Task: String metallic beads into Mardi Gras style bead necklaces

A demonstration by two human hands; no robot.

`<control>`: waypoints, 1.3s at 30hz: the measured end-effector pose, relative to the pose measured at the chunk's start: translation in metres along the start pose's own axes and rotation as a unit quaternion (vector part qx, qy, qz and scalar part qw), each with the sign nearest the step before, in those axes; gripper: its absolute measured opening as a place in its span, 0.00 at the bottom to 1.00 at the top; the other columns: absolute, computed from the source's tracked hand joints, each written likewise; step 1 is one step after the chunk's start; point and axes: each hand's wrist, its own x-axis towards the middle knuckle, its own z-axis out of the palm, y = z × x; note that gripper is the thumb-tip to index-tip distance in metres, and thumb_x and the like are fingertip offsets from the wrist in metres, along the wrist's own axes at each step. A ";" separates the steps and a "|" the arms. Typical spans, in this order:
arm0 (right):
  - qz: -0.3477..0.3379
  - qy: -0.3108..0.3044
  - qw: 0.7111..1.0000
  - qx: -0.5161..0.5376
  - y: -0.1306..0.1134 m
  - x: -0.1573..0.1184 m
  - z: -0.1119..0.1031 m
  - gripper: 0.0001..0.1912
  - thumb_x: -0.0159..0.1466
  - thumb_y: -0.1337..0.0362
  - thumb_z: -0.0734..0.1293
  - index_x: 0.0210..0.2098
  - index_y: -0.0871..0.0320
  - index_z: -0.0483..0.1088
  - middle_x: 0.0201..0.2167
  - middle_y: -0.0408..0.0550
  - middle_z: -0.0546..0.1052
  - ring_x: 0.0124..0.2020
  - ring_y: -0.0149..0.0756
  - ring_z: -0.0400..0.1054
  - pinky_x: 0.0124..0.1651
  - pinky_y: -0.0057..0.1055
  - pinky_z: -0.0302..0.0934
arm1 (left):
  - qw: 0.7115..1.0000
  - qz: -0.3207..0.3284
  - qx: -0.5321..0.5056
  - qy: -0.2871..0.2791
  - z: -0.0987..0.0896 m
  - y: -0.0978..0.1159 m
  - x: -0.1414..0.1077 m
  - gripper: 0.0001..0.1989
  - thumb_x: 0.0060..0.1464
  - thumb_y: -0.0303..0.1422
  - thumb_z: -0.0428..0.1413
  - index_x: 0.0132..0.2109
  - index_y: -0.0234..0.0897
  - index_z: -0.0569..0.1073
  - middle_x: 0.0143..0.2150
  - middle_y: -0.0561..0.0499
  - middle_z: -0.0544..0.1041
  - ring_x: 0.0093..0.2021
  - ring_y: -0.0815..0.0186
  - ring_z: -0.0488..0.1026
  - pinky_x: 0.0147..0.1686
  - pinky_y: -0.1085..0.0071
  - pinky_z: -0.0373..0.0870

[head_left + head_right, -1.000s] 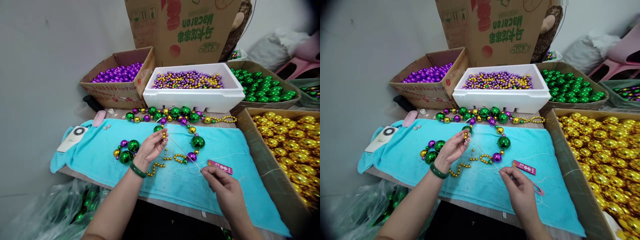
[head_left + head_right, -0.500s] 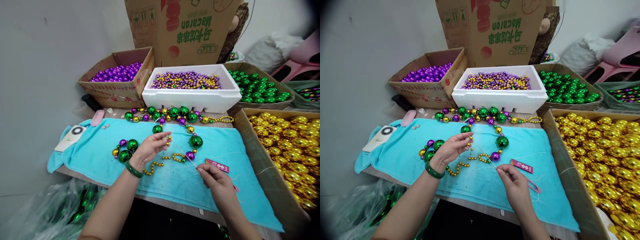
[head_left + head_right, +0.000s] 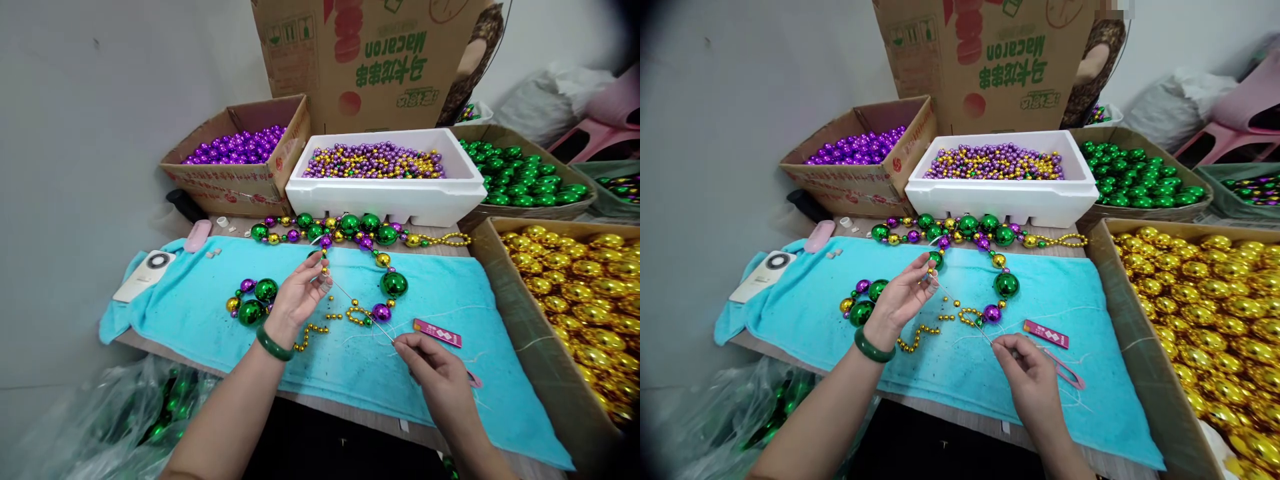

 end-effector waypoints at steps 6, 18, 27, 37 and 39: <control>-0.004 0.002 1.000 0.000 0.005 -0.002 0.006 0.10 0.55 0.57 0.67 0.26 0.58 0.72 0.26 0.47 0.72 0.28 0.35 0.64 0.29 0.29 0.59 | 1.000 0.010 0.004 0.019 0.004 -0.005 -0.002 0.13 0.50 0.22 0.55 0.44 0.36 0.71 0.41 0.51 0.73 0.33 0.75 0.71 0.39 0.76 0.71; 0.001 0.006 1.000 0.005 0.006 -0.003 0.006 0.11 0.54 0.57 0.68 0.25 0.58 0.72 0.26 0.48 0.73 0.29 0.35 0.65 0.30 0.28 0.60 | 0.995 0.032 -0.073 0.052 0.008 -0.008 -0.003 0.11 0.49 0.18 0.55 0.39 0.33 0.72 0.37 0.49 0.74 0.34 0.71 0.72 0.39 0.73 0.71; 0.008 0.017 1.000 0.012 0.007 -0.003 0.013 0.12 0.53 0.56 0.68 0.26 0.59 0.73 0.25 0.47 0.73 0.28 0.34 0.65 0.29 0.28 0.60 | 0.992 0.050 -0.103 0.060 0.008 -0.011 -0.002 0.10 0.49 0.17 0.54 0.39 0.32 0.73 0.37 0.48 0.74 0.36 0.70 0.72 0.40 0.72 0.72; 0.040 0.017 0.998 0.044 0.008 -0.012 0.032 0.14 0.53 0.53 0.68 0.27 0.60 0.72 0.25 0.48 0.73 0.26 0.34 0.64 0.28 0.28 0.61 | 0.984 0.056 -0.154 0.066 0.012 -0.014 -0.001 0.11 0.50 0.16 0.52 0.39 0.33 0.71 0.35 0.49 0.74 0.35 0.71 0.73 0.42 0.74 0.71; 0.042 0.018 0.998 0.049 0.007 -0.012 0.033 0.14 0.53 0.53 0.68 0.27 0.60 0.72 0.25 0.48 0.73 0.27 0.34 0.64 0.29 0.29 0.60 | 0.985 0.055 -0.148 0.063 0.013 -0.015 -0.003 0.12 0.50 0.16 0.52 0.39 0.33 0.71 0.34 0.49 0.74 0.35 0.72 0.73 0.41 0.75 0.71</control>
